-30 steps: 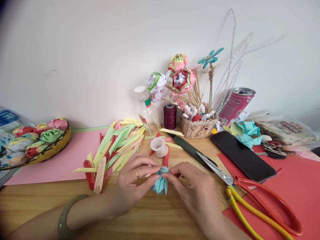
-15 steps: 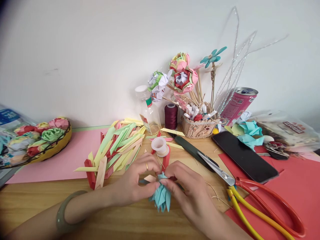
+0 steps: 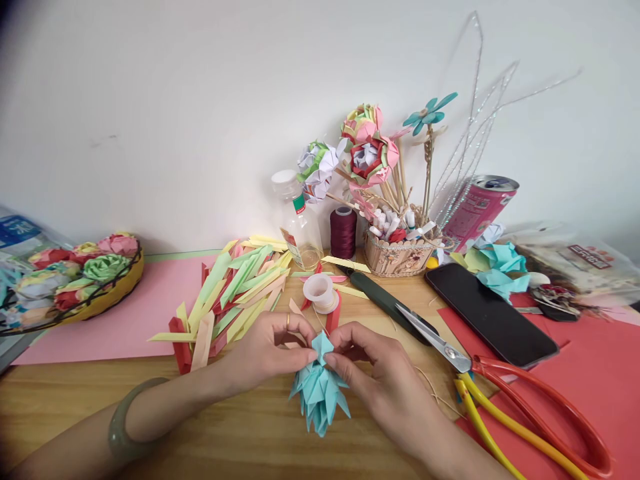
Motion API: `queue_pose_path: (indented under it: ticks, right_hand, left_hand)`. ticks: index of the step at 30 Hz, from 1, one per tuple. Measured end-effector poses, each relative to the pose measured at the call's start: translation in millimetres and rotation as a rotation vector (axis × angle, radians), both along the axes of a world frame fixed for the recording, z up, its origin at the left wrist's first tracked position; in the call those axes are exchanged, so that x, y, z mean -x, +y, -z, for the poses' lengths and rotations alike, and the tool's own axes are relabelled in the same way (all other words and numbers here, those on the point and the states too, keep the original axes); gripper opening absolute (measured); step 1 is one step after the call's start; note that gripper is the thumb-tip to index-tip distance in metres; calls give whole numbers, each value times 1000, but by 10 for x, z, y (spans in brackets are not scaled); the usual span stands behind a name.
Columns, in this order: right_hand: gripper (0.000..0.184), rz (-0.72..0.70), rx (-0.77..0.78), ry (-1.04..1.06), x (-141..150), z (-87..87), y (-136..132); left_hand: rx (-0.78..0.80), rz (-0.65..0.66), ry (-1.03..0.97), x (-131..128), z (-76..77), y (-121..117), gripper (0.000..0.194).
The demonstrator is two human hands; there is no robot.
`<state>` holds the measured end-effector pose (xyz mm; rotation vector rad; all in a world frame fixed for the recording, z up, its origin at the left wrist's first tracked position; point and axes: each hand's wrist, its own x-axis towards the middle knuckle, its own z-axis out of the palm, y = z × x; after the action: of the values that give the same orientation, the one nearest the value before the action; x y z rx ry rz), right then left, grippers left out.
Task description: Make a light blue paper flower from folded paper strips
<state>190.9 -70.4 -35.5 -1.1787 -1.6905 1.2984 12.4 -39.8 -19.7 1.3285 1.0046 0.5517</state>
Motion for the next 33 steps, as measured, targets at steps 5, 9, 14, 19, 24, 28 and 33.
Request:
queue_pose_path:
  ticks: [5,9,14,19,24,28,33]
  right_hand:
    - [19,-10,108,51,6,-1,9]
    - [16,-47,178,117,-4,-24,12]
    - [14,-27,103,70,16,-49,-10]
    - [17,3,-35,-18,64,-77,-11]
    - [14,62,-295,-189,59,-57,-52]
    - [9,35,-639,-329,1,27,-104]
    - [19,-29,-908,-533,-98,109,-98]
  left_hand:
    - [117,28,-67,17,-6,35,19]
    - [161,23,-97,10,-23,39,25]
    - [123,-14,-77,1,-34,20,19]
    - [91,-12,-62,-2,-7,-12,14]
    - [-7,-71,-6,-23,-8,-74,5]
    - [-235,-103,-19,-28,-47,-99,8]
    - [-243,14,-69,1,-109,-72,12]
